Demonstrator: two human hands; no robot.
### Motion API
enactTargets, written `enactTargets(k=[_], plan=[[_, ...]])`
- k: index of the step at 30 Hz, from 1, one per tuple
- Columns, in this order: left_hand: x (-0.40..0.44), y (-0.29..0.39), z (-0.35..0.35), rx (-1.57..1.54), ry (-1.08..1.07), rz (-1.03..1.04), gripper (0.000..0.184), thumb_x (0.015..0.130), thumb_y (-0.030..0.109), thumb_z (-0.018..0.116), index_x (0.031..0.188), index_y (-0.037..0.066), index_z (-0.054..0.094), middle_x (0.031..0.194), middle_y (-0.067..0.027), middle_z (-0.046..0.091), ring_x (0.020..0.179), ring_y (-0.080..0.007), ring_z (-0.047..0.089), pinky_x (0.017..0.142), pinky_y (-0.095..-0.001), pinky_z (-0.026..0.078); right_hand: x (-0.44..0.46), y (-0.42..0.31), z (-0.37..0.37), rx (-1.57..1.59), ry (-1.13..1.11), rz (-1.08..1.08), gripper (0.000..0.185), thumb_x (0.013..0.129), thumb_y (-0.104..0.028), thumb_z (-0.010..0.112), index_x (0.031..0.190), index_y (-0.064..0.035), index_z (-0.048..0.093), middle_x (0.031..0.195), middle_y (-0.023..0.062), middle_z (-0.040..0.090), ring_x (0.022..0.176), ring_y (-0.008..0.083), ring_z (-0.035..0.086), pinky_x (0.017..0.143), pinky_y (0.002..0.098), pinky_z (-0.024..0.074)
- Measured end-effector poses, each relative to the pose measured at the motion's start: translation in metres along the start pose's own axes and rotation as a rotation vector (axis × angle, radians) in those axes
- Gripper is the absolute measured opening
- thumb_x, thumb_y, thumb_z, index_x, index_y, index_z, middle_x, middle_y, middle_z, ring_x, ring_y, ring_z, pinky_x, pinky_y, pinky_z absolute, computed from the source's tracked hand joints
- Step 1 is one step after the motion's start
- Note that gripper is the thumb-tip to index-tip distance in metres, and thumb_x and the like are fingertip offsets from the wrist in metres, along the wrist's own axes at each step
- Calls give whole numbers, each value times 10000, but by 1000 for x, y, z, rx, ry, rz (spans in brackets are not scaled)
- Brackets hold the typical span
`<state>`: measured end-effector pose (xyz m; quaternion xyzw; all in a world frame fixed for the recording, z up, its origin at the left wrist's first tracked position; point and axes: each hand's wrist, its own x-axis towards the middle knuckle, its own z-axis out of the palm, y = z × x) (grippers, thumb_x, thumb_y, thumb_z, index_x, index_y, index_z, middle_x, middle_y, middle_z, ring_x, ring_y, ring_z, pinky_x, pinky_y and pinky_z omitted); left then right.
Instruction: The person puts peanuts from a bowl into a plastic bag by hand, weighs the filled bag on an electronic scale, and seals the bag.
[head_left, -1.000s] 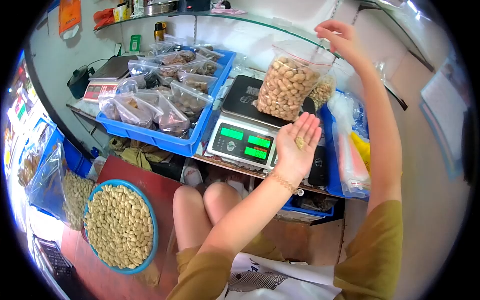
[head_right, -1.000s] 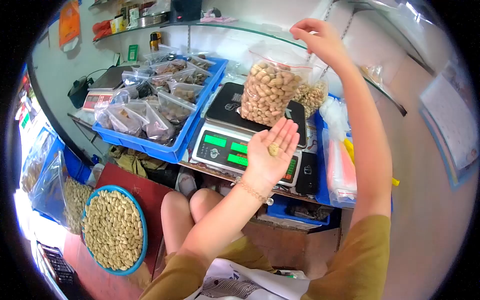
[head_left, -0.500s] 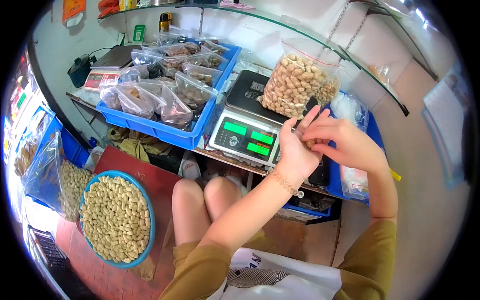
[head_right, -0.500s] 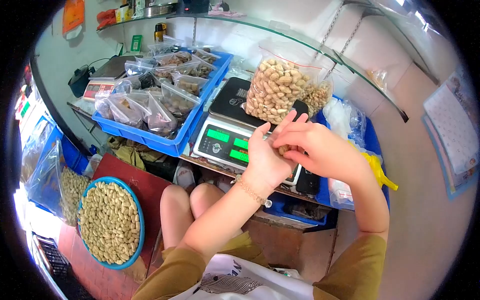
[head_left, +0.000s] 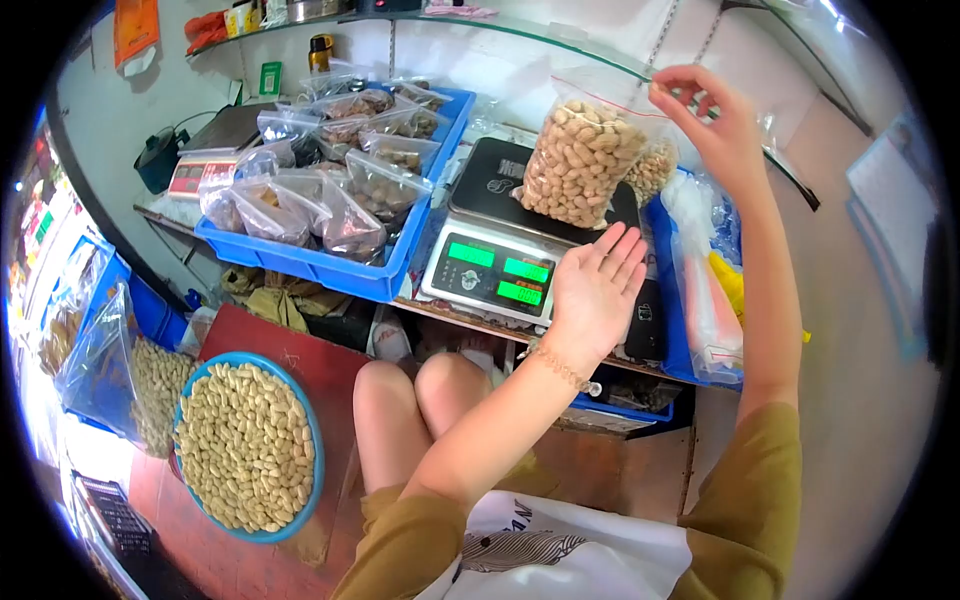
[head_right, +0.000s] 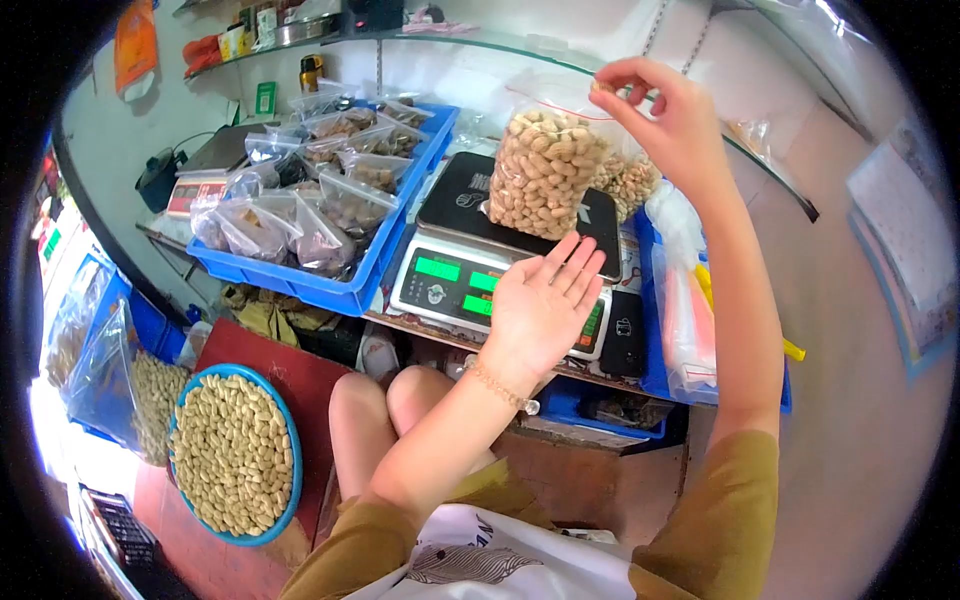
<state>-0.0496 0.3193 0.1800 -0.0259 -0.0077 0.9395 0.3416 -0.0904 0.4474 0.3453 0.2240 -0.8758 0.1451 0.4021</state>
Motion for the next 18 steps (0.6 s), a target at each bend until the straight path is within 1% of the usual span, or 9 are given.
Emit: enactTargets(k=[7, 9, 10, 11, 13, 15, 16, 17, 18], plan=[[-22, 13, 5, -46, 37, 47, 434, 971, 246, 358, 1324, 9, 447, 1350, -132, 467, 1262, -258, 453, 1067, -399, 371, -25, -33, 16, 391, -43, 169, 195, 810, -201, 734, 944, -64, 702, 898, 25, 693, 762, 111, 562, 703, 261, 449], [-37, 22, 7, -148, 46, 52, 426, 980, 274, 372, 1304, 13, 457, 1338, -143, 478, 1260, -264, 455, 1067, -405, 369, -44, -57, 19, 285, -293, -188, 281, 788, -211, 741, 1027, -73, 686, 1029, 78, 679, 911, 214, 592, 844, 325, 458], [-38, 29, -15, -135, -148, 74, 424, 979, 305, 417, 1291, 21, 459, 1298, -157, 491, 1263, -283, 443, 1089, -407, 346, -49, -66, 26, 309, -336, -254, 345, 779, -226, 744, 1084, -84, 664, 1083, 99, 659, 977, 260, 578, 895, 356, 441], [-56, 33, 0, -116, 6, 128, 278, 954, 256, 496, 1125, 43, 554, 1039, -102, 586, 1005, -202, 581, 856, -327, 480, -53, -73, 31, 330, -378, -314, 412, 770, -240, 747, 1141, -94, 642, 1138, 121, 638, 1043, 305, 563, 946, 387, 424], [-55, 67, -75, -228, -360, -59, 127, 965, 158, 496, 867, 84, 530, 709, 5, 489, 590, -93, 493, 520, -216, 407, -53, -64, 36, 122, -191, -329, 485, 777, -311, 734, 1198, -110, 602, 1199, 114, 599, 1056, 324, 558, 948, 407, 421], [-97, 93, -87, -396, -66, -21, 250, 976, 101, 460, 730, 125, 426, 580, 62, 318, 431, -52, 272, 384, -213, 223, -43, -43, 34, -224, 55, -314, 462, 791, -332, 716, 1186, -117, 607, 1215, 104, 584, 1066, 324, 553, 949, 414, 417], [-124, 103, -88, -164, 88, 210, 273, 977, 122, 471, 710, 132, 414, 599, 52, 346, 450, -57, 302, 402, -214, 246, -36, -26, 35, -286, 131, -282, 453, 797, -336, 710, 1183, -122, 608, 1219, 103, 578, 1065, 324, 553, 945, 415, 419], [-150, 117, -104, -181, 67, 359, 279, 982, 127, 462, 707, 136, 420, 597, 53, 330, 453, -59, 297, 404, -226, 249, -32, -5, 39, -345, 202, -246, 445, 803, -341, 703, 1180, -126, 608, 1222, 102, 573, 1064, 324, 552, 942, 416, 421], [-177, 135, -123, 74, 63, 609, 230, 987, 128, 437, 758, 119, 453, 623, 53, 373, 489, -49, 332, 442, -214, 276, -31, 15, 42, -404, 275, -207, 436, 809, -345, 696, 1177, -130, 608, 1226, 102, 568, 1063, 323, 552, 938, 417, 422]])
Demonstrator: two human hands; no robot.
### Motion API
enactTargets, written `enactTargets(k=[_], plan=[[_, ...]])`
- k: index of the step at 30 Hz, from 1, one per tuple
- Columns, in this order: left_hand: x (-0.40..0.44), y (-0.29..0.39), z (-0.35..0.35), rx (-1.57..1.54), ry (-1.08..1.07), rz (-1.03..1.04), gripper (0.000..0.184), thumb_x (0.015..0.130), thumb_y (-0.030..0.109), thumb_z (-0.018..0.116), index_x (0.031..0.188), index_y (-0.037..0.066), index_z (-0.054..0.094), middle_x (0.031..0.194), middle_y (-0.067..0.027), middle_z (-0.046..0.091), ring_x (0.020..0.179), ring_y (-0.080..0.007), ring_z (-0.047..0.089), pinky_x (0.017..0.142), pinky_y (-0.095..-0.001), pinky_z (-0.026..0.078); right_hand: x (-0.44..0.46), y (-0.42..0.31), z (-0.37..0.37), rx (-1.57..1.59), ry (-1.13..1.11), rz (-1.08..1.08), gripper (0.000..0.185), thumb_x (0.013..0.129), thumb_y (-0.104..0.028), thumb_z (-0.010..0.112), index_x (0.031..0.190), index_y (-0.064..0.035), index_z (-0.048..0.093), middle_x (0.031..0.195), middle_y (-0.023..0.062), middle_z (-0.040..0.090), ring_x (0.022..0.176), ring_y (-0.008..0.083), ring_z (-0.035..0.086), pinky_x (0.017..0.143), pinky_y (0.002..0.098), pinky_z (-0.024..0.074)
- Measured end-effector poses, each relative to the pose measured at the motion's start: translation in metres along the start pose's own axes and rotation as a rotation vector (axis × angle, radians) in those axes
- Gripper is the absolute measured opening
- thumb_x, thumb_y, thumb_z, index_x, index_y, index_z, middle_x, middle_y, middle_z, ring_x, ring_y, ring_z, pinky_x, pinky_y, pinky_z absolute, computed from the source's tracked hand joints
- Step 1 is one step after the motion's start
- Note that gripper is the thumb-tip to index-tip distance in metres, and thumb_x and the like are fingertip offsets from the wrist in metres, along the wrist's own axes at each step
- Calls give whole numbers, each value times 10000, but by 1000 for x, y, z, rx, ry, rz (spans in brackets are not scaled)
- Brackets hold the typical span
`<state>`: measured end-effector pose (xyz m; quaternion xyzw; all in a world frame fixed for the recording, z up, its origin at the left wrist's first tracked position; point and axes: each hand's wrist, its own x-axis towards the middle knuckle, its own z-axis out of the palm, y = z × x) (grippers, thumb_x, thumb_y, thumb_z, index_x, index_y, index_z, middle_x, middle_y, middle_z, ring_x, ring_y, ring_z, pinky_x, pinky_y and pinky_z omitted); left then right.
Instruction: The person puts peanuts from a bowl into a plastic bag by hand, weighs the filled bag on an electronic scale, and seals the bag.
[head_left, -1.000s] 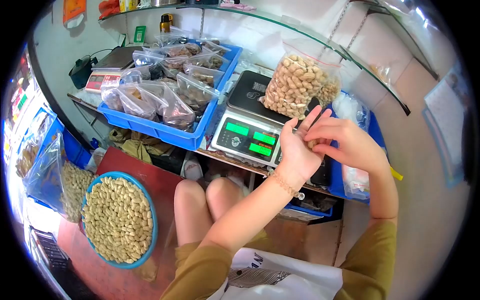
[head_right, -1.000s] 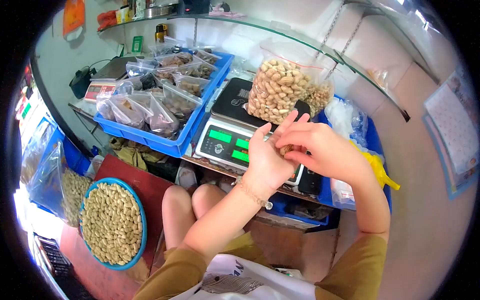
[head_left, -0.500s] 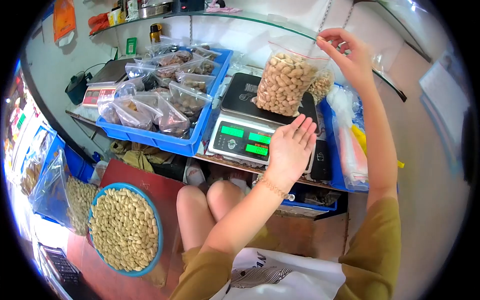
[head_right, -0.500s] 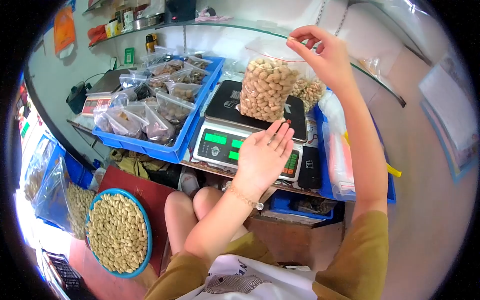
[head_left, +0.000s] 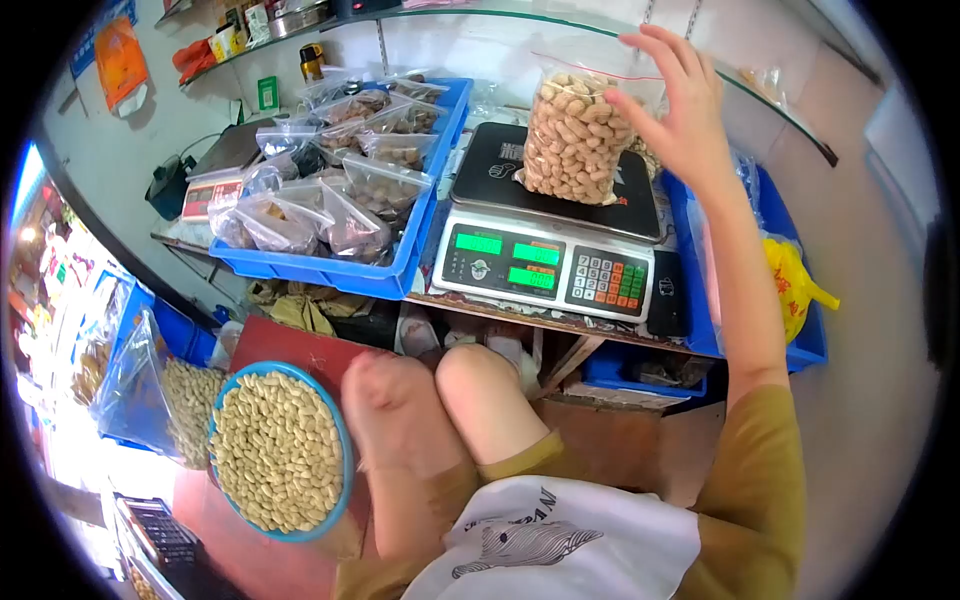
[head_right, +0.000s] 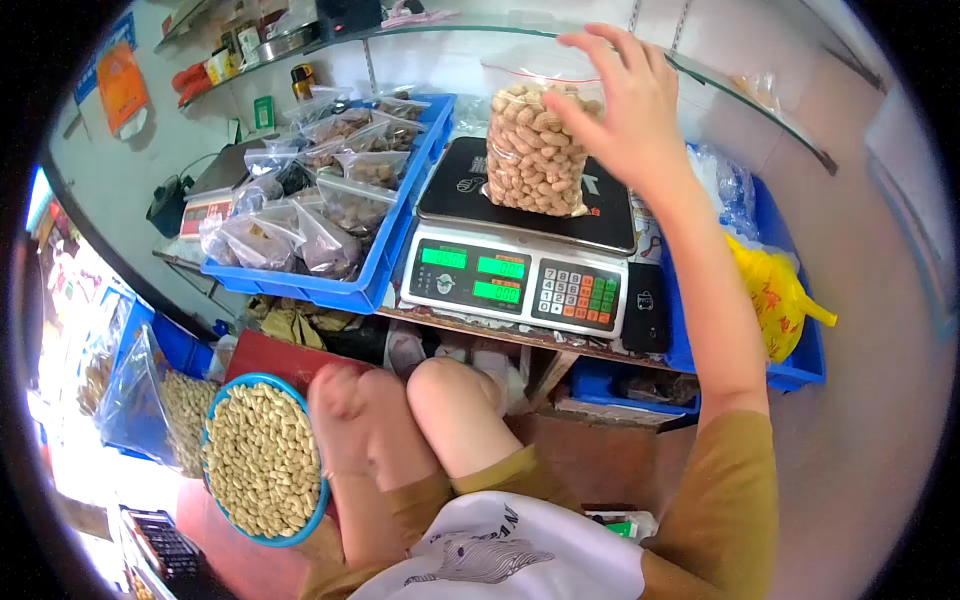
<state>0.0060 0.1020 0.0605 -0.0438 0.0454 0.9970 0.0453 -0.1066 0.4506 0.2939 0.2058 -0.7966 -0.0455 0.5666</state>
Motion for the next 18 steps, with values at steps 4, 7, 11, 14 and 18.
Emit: enactTargets(k=[4, 7, 11, 14, 18], plan=[[-37, 111, -63, 1190, 704, 972, 270, 968, 317, 501, 1051, 80, 599, 891, -52, 579, 816, -177, 533, 759, -348, 447, -23, 51, 18, 265, -297, 237, 328, 845, -300, 658, 1111, -113, 613, 1154, 115, 595, 1050, 330, 558, 902, 407, 436], [-70, 162, -70, 1754, 1120, 1166, 475, 944, 469, 471, 1180, 69, 570, 1189, -139, 529, 1141, -302, 437, 998, -496, 292, -22, 57, 14, 309, -455, 253, 185, 883, -208, 609, 1016, -80, 626, 1078, 118, 616, 1027, 315, 570, 850, 385, 459], [-83, 164, -58, 2153, 1185, 1277, 548, 942, 520, 444, 1222, 59, 538, 1306, -171, 480, 1222, -343, 395, 1057, -525, 238, -2, 30, 3, 300, -383, 141, 96, 882, -87, 563, 915, -39, 639, 978, 116, 625, 960, 302, 591, 786, 367, 481], [-57, 98, -21, 1966, 687, 1369, 398, 904, 259, 599, 1207, 13, 525, 1276, -212, 479, 1232, -377, 375, 1049, -526, 259, 16, -17, -8, 230, -252, -112, 85, 846, -57, 571, 883, -21, 639, 903, 119, 617, 898, 313, 597, 769, 378, 483], [-48, 10, 29, 2313, 172, 1105, 510, 799, 26, 661, 1272, -8, 471, 1373, -214, 420, 1310, -382, 355, 1115, -488, 222, 39, -68, -29, 370, -229, -254, 67, 799, -41, 582, 843, -15, 626, 842, 116, 593, 858, 309, 593, 762, 388, 481]])
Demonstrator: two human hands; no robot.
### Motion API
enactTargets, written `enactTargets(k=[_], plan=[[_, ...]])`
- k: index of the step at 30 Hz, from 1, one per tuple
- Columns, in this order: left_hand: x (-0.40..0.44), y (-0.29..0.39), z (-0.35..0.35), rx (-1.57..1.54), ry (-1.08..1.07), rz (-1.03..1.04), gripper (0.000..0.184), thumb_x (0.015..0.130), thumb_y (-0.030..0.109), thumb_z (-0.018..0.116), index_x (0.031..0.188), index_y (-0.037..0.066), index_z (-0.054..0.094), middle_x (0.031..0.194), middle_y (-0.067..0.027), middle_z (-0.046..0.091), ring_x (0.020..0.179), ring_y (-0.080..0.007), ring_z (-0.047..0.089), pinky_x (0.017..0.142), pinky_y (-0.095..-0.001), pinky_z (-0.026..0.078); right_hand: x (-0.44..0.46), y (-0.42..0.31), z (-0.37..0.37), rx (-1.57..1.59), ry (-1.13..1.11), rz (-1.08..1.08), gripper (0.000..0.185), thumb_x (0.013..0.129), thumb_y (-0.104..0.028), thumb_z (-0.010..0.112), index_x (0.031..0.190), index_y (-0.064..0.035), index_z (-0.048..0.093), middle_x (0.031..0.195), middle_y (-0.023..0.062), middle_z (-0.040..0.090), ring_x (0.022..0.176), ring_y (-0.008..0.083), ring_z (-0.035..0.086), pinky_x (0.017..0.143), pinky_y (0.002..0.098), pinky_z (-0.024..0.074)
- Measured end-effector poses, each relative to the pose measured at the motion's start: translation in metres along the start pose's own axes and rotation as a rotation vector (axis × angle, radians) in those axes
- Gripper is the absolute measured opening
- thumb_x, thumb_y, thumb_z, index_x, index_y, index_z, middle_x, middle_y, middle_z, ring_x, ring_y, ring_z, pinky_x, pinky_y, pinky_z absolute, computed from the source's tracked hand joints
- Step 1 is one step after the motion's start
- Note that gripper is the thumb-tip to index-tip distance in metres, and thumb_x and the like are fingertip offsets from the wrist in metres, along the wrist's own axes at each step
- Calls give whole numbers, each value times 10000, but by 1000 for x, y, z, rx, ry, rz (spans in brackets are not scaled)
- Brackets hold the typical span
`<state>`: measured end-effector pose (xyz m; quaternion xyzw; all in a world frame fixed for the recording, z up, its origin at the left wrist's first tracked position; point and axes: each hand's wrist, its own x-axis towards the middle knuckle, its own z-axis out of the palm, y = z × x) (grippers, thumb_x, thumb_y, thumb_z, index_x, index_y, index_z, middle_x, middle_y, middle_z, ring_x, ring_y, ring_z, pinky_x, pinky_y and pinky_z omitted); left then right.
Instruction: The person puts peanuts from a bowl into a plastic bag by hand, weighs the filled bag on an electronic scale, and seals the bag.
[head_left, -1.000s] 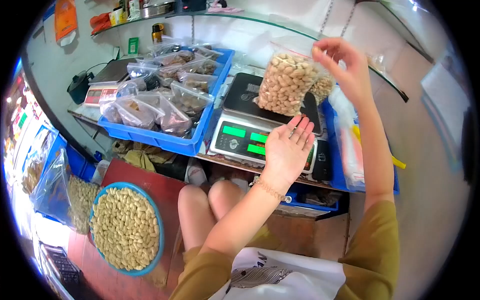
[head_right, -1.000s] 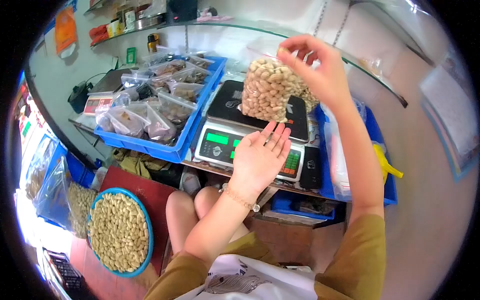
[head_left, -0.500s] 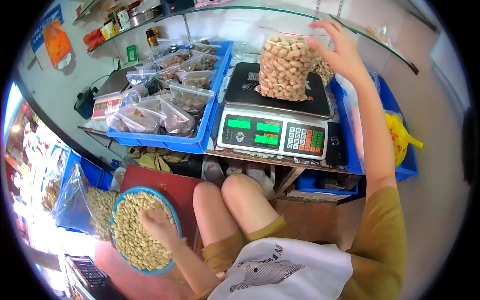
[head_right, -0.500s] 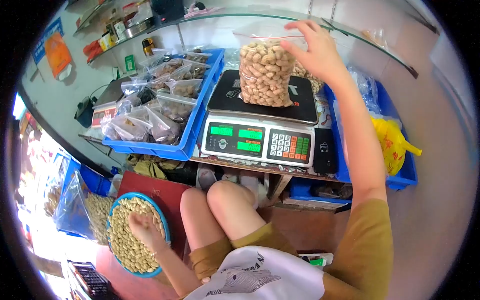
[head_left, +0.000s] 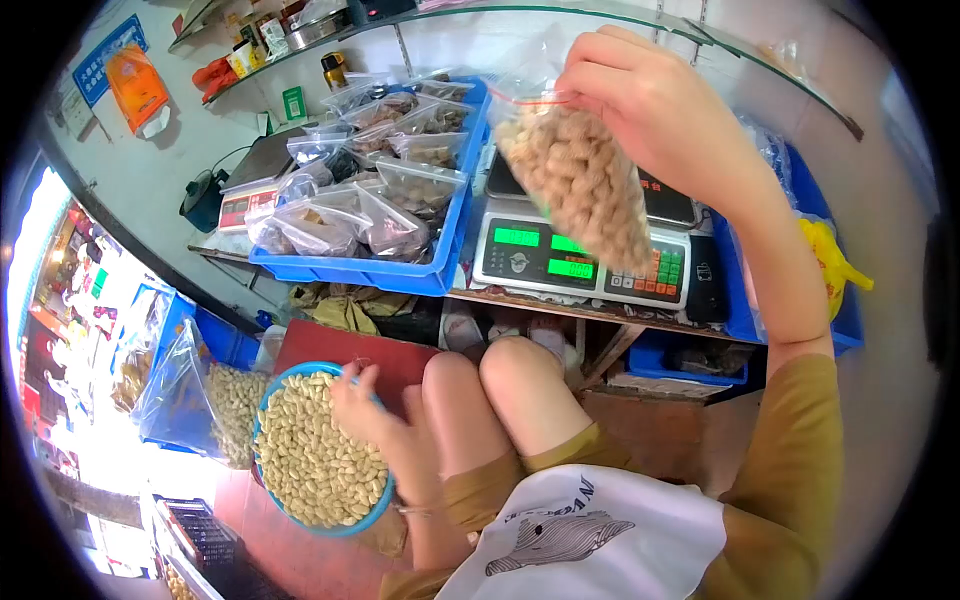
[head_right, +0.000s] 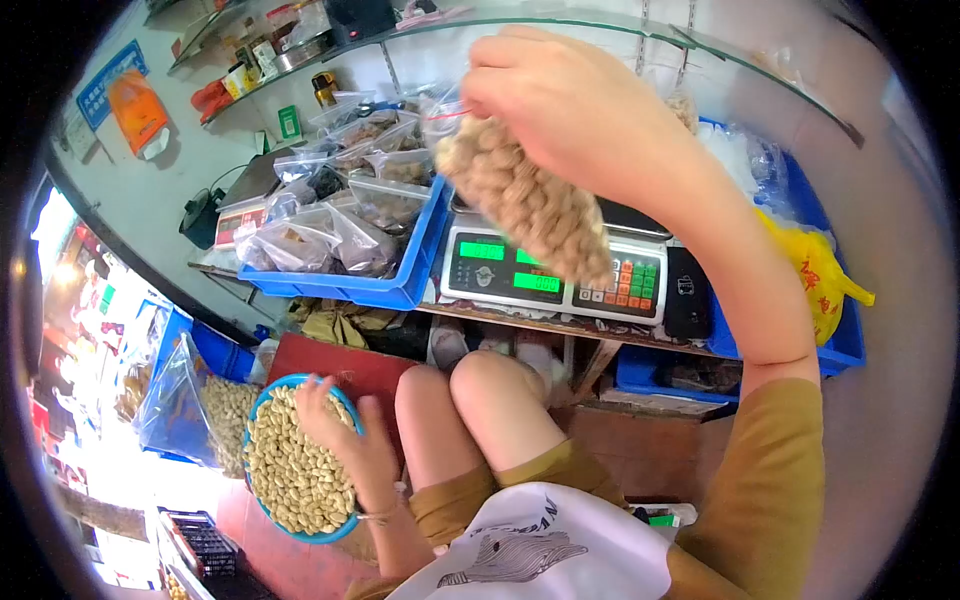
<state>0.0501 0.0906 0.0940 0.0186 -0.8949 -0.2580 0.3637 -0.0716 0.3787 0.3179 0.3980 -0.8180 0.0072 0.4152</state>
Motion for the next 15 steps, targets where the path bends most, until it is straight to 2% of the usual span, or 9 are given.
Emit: enactTargets(k=[1, 2, 5, 7, 8, 10, 13, 14, 15], plan=[[-4, 13, 7, -111, 4, 106, 575, 796, 43, 675, 1315, -8, 434, 1403, -221, 391, 1335, -395, 326, 1126, -490, 214, 4, -7, -4, 81, -11, 4, 63, 790, -40, 587, 839, -20, 623, 847, 112, 592, 862, 307, 591, 763, 388, 480], [-8, 28, 5, -132, -68, 138, 767, 780, 126, 741, 1405, -16, 319, 1425, -210, 362, 1358, -386, 303, 1136, -481, 203, 7, -12, -7, 162, -25, 5, 62, 781, -39, 592, 834, -24, 621, 853, 108, 592, 867, 306, 589, 763, 389, 479], [-1, 56, -4, -521, -169, 82, 1033, 669, 211, 866, 1428, -35, 210, 1463, -198, 298, 1357, -383, 326, 1125, -487, 255, -1, -31, 0, 438, -91, -9, 71, 758, -39, 606, 828, -31, 613, 866, 106, 592, 872, 312, 586, 758, 396, 478], [-12, 41, 6, -816, -217, -90, 1232, 558, 268, 939, 1440, -34, 133, 1490, -180, 242, 1359, -334, 327, 1112, -463, 296, -16, -53, 8, 595, -117, -57, 85, 739, -51, 631, 820, -38, 607, 882, 105, 588, 857, 323, 582, 756, 402, 477], [-24, 22, 10, -938, -299, -179, 1214, 562, 241, 945, 1433, -33, 146, 1462, -185, 291, 1338, -311, 364, 1094, -443, 337, -23, -68, 11, 627, -107, -61, 101, 726, -60, 639, 819, -37, 604, 889, 100, 582, 856, 312, 584, 749, 392, 483], [-35, 12, 14, -956, -343, -245, 1203, 554, 223, 945, 1426, -29, 157, 1425, -183, 347, 1303, -307, 412, 1083, -442, 351, -37, -96, 16, 647, -77, -59, 135, 699, -76, 651, 818, -31, 604, 907, 92, 574, 855, 291, 588, 728, 375, 497], [-38, 16, 22, -825, -266, -224, 1140, 547, 191, 935, 1417, -9, 225, 1375, -166, 430, 1269, -296, 450, 1073, -452, 360, -57, -120, 38, 616, -5, -29, 151, 686, -84, 650, 819, -20, 620, 920, 86, 592, 860, 268, 603, 692, 358, 514], [-45, 11, 33, -707, -141, -84, 1108, 555, 168, 928, 1423, -2, 259, 1404, -165, 417, 1299, -300, 415, 1091, -462, 341, -64, -123, 48, 618, 0, -6, 146, 688, -84, 649, 817, -21, 621, 920, 85, 596, 857, 268, 605, 693, 358, 515], [-48, 4, 36, -618, -163, -44, 1135, 567, 216, 925, 1436, -4, 229, 1430, -164, 386, 1315, -302, 393, 1105, -460, 315, -71, -126, 57, 615, -1, 35, 144, 690, -72, 656, 823, -27, 627, 913, 83, 601, 852, 270, 608, 694, 356, 515]])
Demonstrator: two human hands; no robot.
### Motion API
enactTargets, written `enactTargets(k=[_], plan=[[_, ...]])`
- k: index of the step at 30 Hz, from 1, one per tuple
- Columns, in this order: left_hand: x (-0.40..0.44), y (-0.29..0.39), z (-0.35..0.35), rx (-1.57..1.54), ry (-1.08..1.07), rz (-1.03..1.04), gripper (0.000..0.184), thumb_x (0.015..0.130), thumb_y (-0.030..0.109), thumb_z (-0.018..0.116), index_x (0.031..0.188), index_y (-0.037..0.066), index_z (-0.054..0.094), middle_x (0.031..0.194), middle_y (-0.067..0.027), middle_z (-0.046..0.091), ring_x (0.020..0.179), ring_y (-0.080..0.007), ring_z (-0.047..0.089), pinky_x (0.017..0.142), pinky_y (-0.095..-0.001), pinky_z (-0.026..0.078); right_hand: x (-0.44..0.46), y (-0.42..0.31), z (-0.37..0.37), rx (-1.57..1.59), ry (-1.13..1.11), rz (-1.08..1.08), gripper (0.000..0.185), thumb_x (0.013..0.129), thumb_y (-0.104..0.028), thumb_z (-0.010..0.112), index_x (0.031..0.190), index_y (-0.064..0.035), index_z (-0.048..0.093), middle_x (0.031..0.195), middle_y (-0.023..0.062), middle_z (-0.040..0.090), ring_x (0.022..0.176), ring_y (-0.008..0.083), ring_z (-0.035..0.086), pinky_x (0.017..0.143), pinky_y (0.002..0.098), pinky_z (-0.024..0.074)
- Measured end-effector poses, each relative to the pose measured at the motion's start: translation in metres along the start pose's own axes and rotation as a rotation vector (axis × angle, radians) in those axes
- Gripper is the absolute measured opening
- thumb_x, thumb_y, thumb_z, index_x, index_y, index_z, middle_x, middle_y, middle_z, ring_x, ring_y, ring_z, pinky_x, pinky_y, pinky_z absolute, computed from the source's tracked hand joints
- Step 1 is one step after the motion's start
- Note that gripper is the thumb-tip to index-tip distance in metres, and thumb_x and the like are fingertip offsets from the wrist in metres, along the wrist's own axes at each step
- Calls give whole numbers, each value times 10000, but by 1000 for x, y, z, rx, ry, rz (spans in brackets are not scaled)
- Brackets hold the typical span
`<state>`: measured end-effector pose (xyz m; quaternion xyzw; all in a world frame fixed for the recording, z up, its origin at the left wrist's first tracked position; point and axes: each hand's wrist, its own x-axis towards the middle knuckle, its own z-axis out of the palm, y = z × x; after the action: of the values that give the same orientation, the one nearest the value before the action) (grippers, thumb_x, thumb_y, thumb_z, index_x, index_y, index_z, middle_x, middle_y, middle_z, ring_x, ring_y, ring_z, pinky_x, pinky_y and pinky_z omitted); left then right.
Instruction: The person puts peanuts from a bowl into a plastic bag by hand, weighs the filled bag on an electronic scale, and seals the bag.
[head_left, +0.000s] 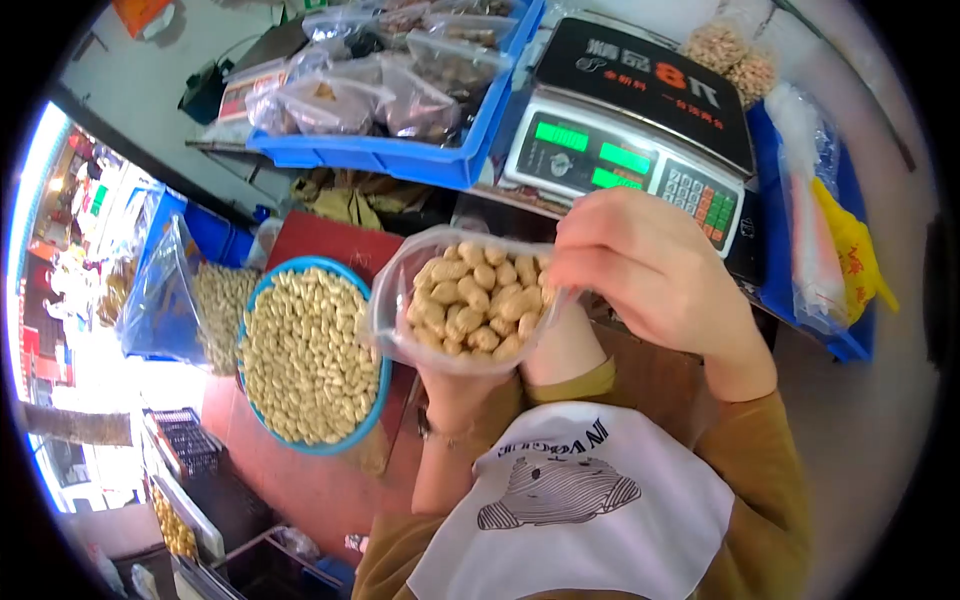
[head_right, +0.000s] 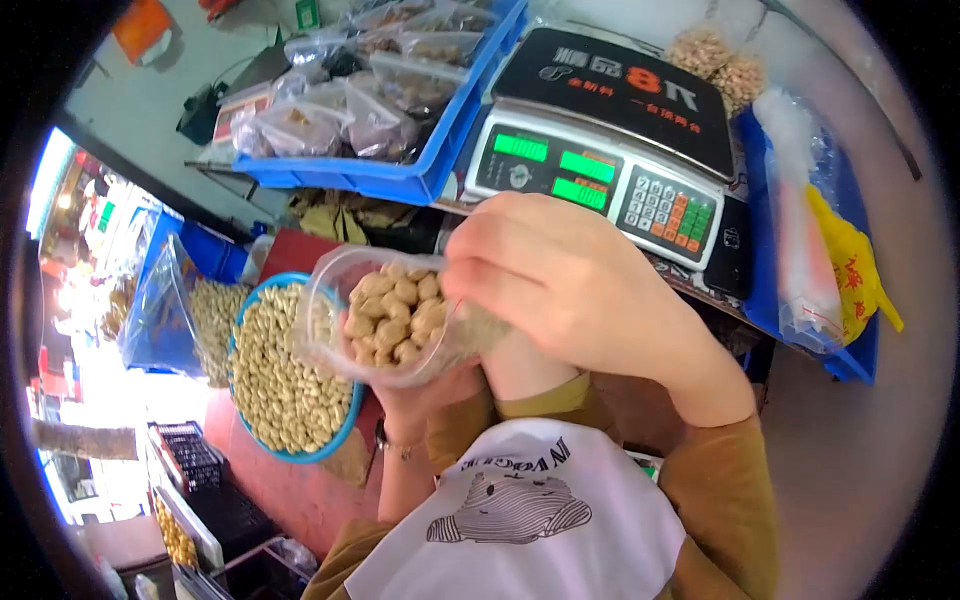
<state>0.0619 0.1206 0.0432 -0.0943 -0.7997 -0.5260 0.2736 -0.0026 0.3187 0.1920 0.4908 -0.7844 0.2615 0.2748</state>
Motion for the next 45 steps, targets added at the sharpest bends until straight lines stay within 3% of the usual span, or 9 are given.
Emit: enactTargets(k=[2, 4, 7, 9, 12, 17, 26, 33, 45], plan=[[-5, -16, -1, 182, -52, 56, 1194, 590, 312, 918, 1463, -8, 170, 1481, -161, 324, 1348, -307, 349, 1134, -455, 264, -10, 3, 14, 28, 29, 68, 154, 687, -45, 670, 838, -36, 640, 907, 81, 606, 841, 273, 611, 693, 352, 513], [-10, -20, -1, -70, 5, -52, 1240, 603, 382, 908, 1473, -15, 118, 1500, -156, 279, 1356, -305, 335, 1137, -446, 259, -14, 5, 19, 86, 66, 128, 181, 680, -16, 683, 855, -42, 652, 908, 80, 608, 827, 277, 611, 689, 351, 511], [-12, -21, 2, -415, 47, -92, 1030, 804, 504, 714, 1452, -33, 119, 1498, -214, 221, 1358, -327, 323, 1125, -449, 267, -11, 2, 22, 191, 118, 214, 186, 724, 40, 689, 889, -40, 662, 913, 90, 608, 806, 277, 607, 687, 338, 505], [8, -3, -2, -386, 180, -107, 867, 936, 617, 421, 1456, -22, 155, 1456, -212, 308, 1336, -316, 367, 1111, -450, 308, -9, 4, 28, 247, 168, 244, 154, 797, 46, 673, 933, -23, 660, 944, 93, 621, 831, 230, 621, 735, 311, 509], [32, -1, -4, -415, 302, 3, 757, 970, 546, 408, 1430, -29, 227, 1391, -231, 400, 1287, -325, 430, 1086, -458, 344, -4, -4, 49, 612, 381, 507, 155, 826, 34, 678, 973, -7, 649, 968, 81, 629, 875, 167, 617, 811, 295, 504], [48, 16, -7, -450, 521, -39, 234, 1016, 133, 430, 1170, -22, 513, 1145, -174, 610, 1050, -230, 600, 950, -369, 465, -13, 6, 69, 724, 438, 588, 162, 809, 20, 714, 956, 17, 646, 967, 81, 630, 884, 152, 615, 833, 280, 498], [39, 8, -18, -490, 611, -152, 116, 963, 88, 566, 950, -27, 575, 967, -130, 652, 877, -126, 571, 783, -239, 450, -10, 10, 71, 609, 454, 562, 107, 781, 53, 706, 869, 23, 653, 905, 94, 637, 872, 174, 612, 810, 281, 485], [54, 13, -27, -469, 590, 20, 69, 920, 30, 602, 900, -31, 577, 883, -115, 631, 823, -174, 543, 752, -264, 440, -16, -11, 44, 776, 493, 587, 117, 775, 108, 686, 881, 69, 657, 906, 122, 618, 869, 228, 660, 799, 317, 557], [50, 3, -43, -408, 507, -130, 79, 841, -34, 685, 887, -33, 620, 881, -93, 649, 859, -160, 575, 781, -264, 463, -27, 2, 64, 842, 463, 840, 132, 821, 62, 687, 943, 49, 638, 961, 70, 608, 884, 130, 587, 798, 248, 478]])
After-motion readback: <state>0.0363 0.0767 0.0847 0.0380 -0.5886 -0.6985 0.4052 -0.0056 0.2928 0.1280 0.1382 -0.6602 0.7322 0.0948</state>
